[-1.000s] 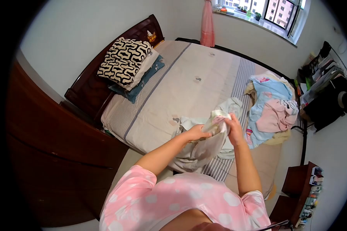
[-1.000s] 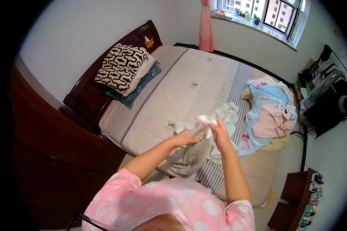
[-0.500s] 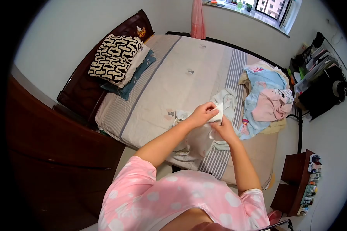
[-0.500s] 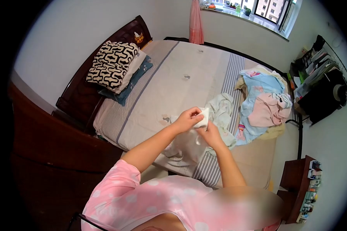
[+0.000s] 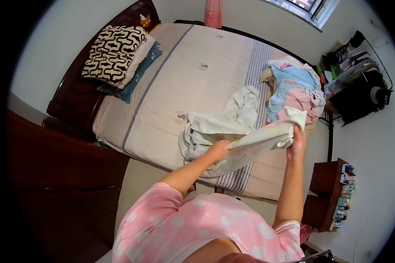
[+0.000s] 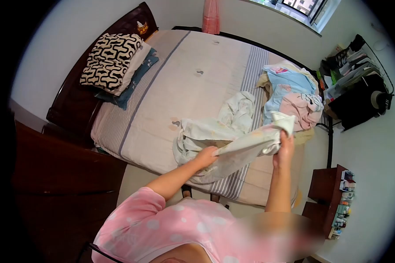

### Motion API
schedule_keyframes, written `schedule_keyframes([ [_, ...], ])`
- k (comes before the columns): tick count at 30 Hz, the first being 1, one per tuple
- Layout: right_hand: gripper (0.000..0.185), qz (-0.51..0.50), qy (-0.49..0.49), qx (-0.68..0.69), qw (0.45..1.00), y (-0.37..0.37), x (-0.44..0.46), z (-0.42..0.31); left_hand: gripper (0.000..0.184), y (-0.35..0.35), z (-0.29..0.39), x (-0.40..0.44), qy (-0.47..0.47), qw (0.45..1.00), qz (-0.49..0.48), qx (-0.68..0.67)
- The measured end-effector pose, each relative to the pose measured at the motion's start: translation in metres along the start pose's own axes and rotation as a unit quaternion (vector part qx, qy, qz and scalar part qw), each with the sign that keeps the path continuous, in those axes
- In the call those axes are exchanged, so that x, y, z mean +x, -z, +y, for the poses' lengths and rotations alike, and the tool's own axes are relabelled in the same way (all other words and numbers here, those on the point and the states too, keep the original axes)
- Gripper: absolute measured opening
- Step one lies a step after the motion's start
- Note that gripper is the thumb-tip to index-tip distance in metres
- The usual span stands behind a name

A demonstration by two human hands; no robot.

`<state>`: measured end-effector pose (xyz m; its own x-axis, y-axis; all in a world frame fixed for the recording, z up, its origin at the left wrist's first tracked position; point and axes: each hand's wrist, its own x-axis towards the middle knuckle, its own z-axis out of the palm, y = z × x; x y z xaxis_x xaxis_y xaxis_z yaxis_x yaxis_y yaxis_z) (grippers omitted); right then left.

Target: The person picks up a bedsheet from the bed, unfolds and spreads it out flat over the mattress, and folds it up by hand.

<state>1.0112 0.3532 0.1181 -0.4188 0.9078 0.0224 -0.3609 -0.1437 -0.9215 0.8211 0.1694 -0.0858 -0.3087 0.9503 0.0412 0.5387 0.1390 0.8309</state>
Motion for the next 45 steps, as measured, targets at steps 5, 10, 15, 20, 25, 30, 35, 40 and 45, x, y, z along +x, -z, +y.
schedule_keyframes([
  [5, 0.029, 0.105, 0.093, 0.006, 0.990, 0.055, 0.010, -0.027, 0.023, 0.037, -0.026, -0.024, 0.145, 0.975, -0.029, 0.168],
  [10, 0.027, 0.197, 0.109, -0.016, 0.974, 0.104, 0.020, -0.054, 0.023, 0.059, -0.074, -0.024, 0.157, 0.946, 0.125, 0.255],
  [15, 0.026, 0.265, 0.134, 0.018, 0.955, 0.141, 0.034, -0.042, 0.032, 0.102, -0.059, 0.018, 0.236, 0.946, 0.208, 0.077],
  [20, 0.028, 0.247, 0.091, 0.016, 0.965, 0.146, 0.042, -0.033, 0.023, 0.171, 0.041, 0.051, 0.095, 0.961, 0.261, -0.013],
  [25, 0.035, 0.070, -0.046, -0.114, 0.990, 0.082, 0.016, 0.000, 0.022, 0.120, 0.094, 0.056, 0.053, 0.992, 0.059, -0.099],
  [30, 0.032, -0.029, -0.156, -0.096, 0.983, 0.068, -0.003, 0.054, 0.042, 0.030, 0.091, 0.020, -0.042, 0.962, -0.270, 0.002],
  [35, 0.031, -0.073, -0.230, -0.145, 0.960, 0.081, -0.020, 0.077, 0.084, -0.002, 0.031, -0.012, 0.089, 0.924, -0.369, 0.040],
  [40, 0.035, -0.234, -0.237, -0.310, 0.890, 0.040, -0.051, 0.106, 0.108, 0.022, 0.086, -0.004, 0.011, 0.991, -0.119, -0.060],
  [45, 0.054, -0.326, -0.281, -0.179, 0.885, -0.015, -0.073, 0.130, 0.080, 0.030, 0.092, -0.024, 0.115, 0.955, -0.136, -0.238],
])
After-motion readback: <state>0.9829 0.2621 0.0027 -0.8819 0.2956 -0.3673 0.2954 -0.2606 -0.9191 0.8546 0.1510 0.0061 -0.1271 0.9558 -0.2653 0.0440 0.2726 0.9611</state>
